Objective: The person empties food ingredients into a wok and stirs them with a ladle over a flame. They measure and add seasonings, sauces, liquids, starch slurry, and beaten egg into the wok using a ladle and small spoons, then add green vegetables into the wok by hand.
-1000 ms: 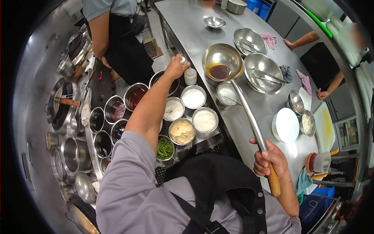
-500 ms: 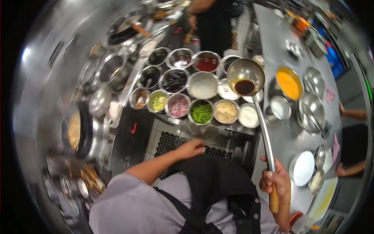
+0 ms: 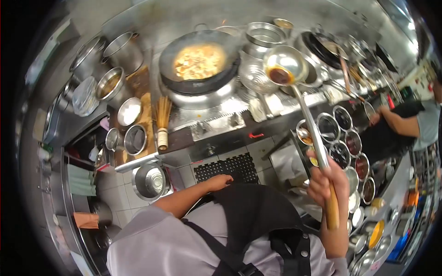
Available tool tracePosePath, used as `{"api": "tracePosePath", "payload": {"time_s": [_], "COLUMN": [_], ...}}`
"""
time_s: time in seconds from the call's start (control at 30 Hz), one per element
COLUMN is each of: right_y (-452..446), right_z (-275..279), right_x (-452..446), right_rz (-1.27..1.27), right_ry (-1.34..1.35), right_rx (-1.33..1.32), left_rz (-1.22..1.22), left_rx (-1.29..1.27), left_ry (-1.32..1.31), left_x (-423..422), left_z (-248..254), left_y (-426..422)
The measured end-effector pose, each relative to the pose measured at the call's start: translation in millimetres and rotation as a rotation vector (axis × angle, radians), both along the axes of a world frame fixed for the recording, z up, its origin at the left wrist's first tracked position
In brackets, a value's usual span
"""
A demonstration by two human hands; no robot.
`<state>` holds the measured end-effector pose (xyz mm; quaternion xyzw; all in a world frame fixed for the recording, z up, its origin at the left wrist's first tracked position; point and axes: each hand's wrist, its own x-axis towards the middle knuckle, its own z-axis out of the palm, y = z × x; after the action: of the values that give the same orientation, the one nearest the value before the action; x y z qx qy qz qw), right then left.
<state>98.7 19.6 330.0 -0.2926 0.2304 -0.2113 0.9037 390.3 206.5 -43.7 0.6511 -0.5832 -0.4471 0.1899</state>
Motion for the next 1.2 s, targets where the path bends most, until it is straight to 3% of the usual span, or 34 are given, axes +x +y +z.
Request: {"api": "tracePosePath", "payload": {"time_s": [0.07, 0.17, 0.23, 0.3, 0.37, 0.53, 0.67, 0.73, 0.8, 0.87, 0.9, 0.93, 1.0, 1.07, 1.1, 1.17, 1.2], "right_y": [-31, -68, -84, -99, -116, -127, -163, -180, -196, -211, -217, -221, -221, -216, -215, -220, -219], "right_z": [-12, -36, -55, -83, -115, -161, -126, -131, -140, -152, -158, -161, -159, -149, -144, -127, -117], "right_x": [88, 218, 278, 321, 354, 403, 384, 380, 382, 405, 413, 420, 427, 431, 430, 413, 402], "right_rz": [0.090, 0.160, 0.146, 0.131, 0.051, 0.150, 0.460, 0.482, 0.384, 0.342, 0.296, 0.250, 0.300, 0.546, 0.602, 0.652, 0.698], "right_ry": [0.061, 0.338, 0.469, 0.511, 0.622, 0.590, 0.385, 0.342, 0.364, 0.402, 0.403, 0.402, 0.398, 0.357, 0.290, 0.274, 0.257], "right_rx": [-0.014, -0.361, -0.568, -0.642, -0.943, -0.752, -0.464, -0.446, -0.597, -0.723, -0.744, -0.764, -0.760, -0.582, -0.421, -0.451, -0.482], "left_rz": [0.126, 0.298, 0.461, 0.553, 0.692, 0.880, 0.932, 1.002, 1.030, 0.943, 0.848, 0.810, 0.771, 0.743, 0.746, 0.636, 0.637], "left_rx": [0.018, 0.031, 0.108, 0.043, -0.004, -0.082, -0.066, -0.069, -0.246, -0.299, -0.482, -0.605, -0.724, -0.882, -0.879, -0.593, -0.588], "left_ry": [0.066, 0.123, 0.183, 0.180, 0.154, 0.252, 0.384, 0.242, 0.219, -0.089, -0.383, -0.497, -0.610, -0.791, -0.791, -0.839, -0.840], "left_x": [41, 101, 124, 143, 154, 136, 121, 124, 137, 161, 173, 183, 200, 216, 225, 238, 240], "left_z": [-2, 4, 52, 68, 95, 96, 120, 146, 157, 193, 202, 211, 223, 224, 216, 201, 198], "left_y": [21, 52, 60, 70, 71, 70, 53, 42, 21, -19, -43, -70, -120, -156, -163, -169, -172]}}
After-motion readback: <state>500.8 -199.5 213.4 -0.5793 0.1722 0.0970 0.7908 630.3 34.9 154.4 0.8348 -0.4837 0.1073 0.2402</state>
